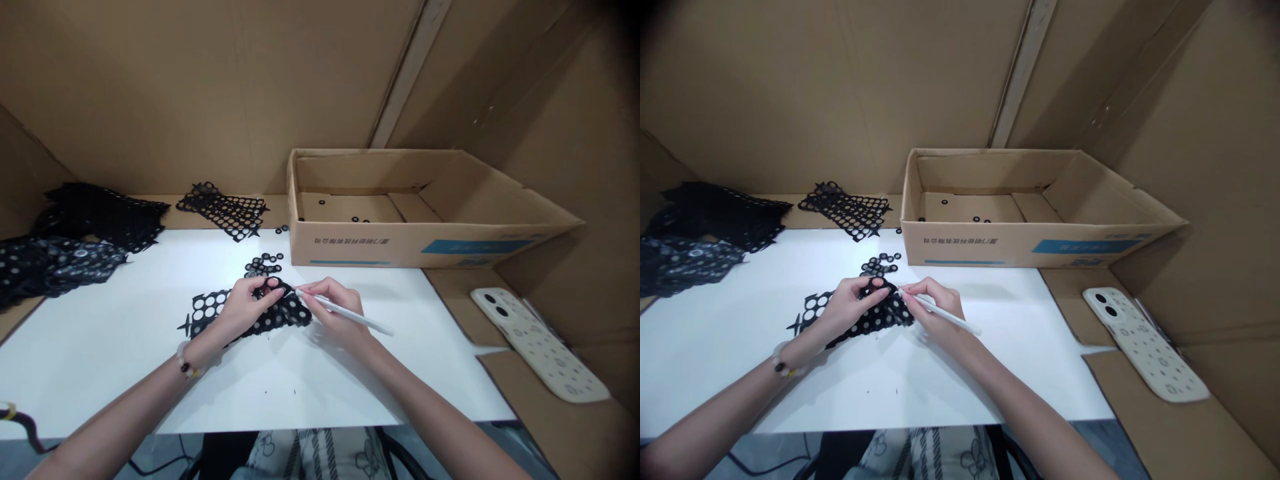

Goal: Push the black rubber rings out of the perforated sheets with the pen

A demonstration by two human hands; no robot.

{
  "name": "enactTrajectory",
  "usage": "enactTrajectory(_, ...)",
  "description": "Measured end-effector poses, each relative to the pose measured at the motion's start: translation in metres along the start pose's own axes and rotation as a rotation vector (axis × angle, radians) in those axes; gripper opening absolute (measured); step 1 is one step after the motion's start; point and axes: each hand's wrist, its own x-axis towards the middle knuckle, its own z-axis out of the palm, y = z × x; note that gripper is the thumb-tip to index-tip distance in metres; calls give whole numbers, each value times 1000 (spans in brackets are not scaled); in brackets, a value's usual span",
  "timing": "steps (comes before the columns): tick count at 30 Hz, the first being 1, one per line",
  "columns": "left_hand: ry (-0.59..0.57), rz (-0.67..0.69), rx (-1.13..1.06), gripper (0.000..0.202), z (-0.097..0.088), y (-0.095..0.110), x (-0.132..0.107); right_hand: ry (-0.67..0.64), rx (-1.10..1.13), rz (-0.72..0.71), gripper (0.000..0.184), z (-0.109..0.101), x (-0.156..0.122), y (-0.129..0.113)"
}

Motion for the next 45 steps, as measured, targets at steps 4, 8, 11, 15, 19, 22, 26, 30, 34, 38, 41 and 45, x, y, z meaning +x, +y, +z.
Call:
enactTrajectory(4,13,8,-1,29,0,-4,0,-9,7,10,10,0,-1,-1)
enactTrajectory(8,-3,-7,-2,29,0,-4,0,4,24,22,11,1,0,-2)
enactTrajectory(11,-9,-15,2,29,1,-1,-1,7,30,30,12,1,0,-1)
enactTrajectory(15,-3,5,17,29,1,2,-2,-1,11,45,11,0,0,0)
enactTrajectory(19,-3,30,76,28,0,2,-1,-32,-19,45,11,1,1,-1)
enactTrajectory(22,17,113,146,25,-1,0,0,-55,-26,59,12,2,1,-3)
enactTrajectory(26,48,175,205,24,-1,-4,1,-74,-9,99,13,5,-2,-2)
enactTrajectory(30,22,203,215,26,1,-5,-1,-83,-31,86,13,10,-4,-1)
enactTrajectory(34,-30,204,136,25,1,-4,1,-55,-66,102,14,12,-5,-3)
enactTrajectory(38,-80,150,-4,24,0,-6,2,3,-71,114,14,13,-7,-9)
enactTrajectory(41,-167,77,-86,28,0,-7,0,29,-63,106,14,14,-8,-11)
enactTrajectory(45,-198,34,-101,26,3,-5,-2,20,-53,112,14,14,-8,-7)
